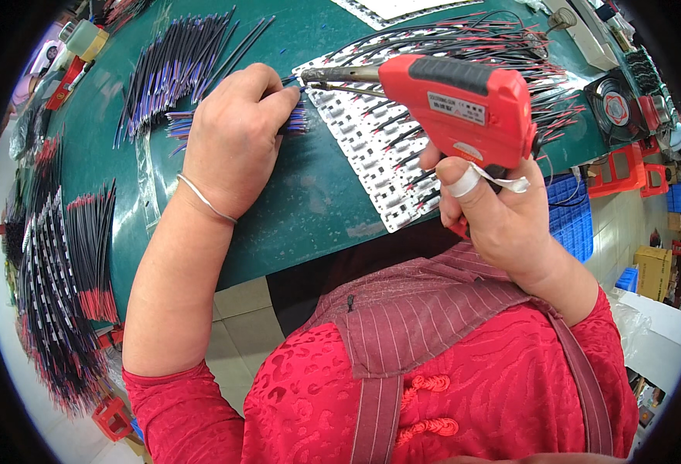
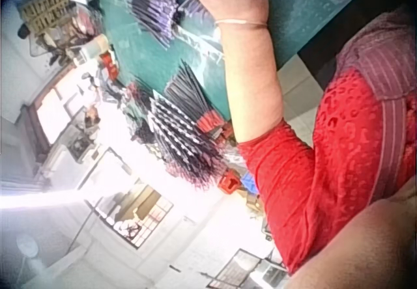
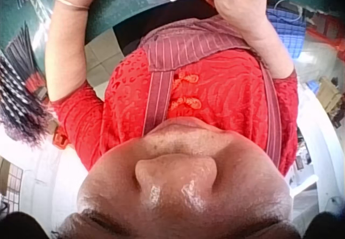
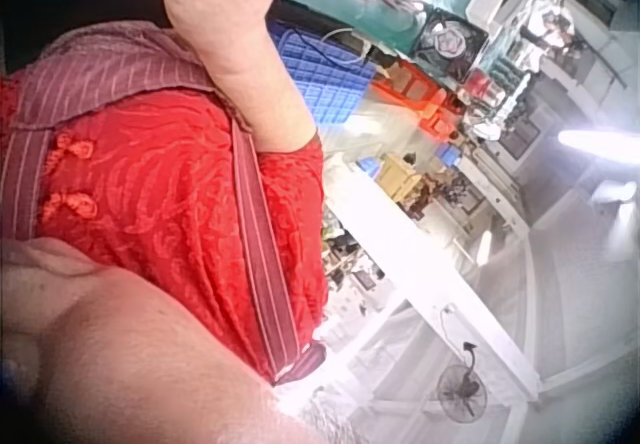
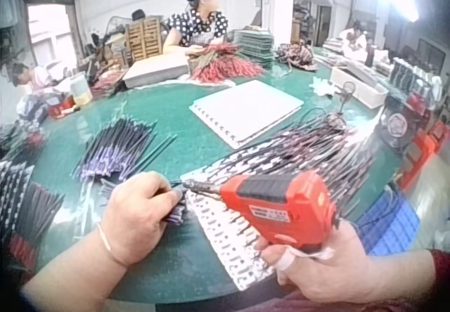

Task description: The person solders wires onto an LED circuit sheet using a soldering gun, aligns additional wires on the sheet, and places the soldering gun down on the table.

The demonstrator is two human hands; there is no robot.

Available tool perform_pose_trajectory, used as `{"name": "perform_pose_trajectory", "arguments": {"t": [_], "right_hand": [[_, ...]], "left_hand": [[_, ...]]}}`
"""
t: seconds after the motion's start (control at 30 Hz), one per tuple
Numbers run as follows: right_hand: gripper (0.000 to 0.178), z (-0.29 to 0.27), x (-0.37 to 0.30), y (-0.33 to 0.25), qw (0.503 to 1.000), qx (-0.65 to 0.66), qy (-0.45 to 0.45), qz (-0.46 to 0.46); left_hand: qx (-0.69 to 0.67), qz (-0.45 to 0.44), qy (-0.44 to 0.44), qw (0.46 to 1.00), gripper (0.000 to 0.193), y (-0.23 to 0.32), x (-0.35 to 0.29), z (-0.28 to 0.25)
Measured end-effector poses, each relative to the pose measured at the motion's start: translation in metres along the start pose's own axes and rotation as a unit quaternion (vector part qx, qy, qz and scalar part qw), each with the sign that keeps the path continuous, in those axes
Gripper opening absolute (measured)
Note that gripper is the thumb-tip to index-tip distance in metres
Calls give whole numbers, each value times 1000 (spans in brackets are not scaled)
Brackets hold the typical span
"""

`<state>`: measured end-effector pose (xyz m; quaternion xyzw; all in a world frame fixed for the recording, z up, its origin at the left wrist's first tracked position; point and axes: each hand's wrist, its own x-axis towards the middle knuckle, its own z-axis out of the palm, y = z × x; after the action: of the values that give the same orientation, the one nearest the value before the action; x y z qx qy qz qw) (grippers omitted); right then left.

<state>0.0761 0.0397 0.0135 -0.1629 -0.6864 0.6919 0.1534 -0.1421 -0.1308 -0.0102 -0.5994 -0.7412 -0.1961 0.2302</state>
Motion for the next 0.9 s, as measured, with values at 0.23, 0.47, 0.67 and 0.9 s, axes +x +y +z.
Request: {"name": "perform_pose_trajectory", "arguments": {"t": [0.23, 0.47, 0.67, 0.9], "right_hand": [[30, 0, 0, -1, 1000, 3, -12, -15], [30, 1, -2, -5, 999, 39, 2, -27], [30, -4, -3, 0, 1000, 11, 4, 1], [27, -1, -4, -4, 1000, 11, 14, 1]], "left_hand": [[-1, -2, -1, 1000, 35, 0, 0, -1], [-3, 0, -1, 1000, 34, -1, 1, 0], [5, -3, -4, 1000, 34, -1, 0, -1], [-39, -42, -4, 998, 34, -6, 2, -1]]}}
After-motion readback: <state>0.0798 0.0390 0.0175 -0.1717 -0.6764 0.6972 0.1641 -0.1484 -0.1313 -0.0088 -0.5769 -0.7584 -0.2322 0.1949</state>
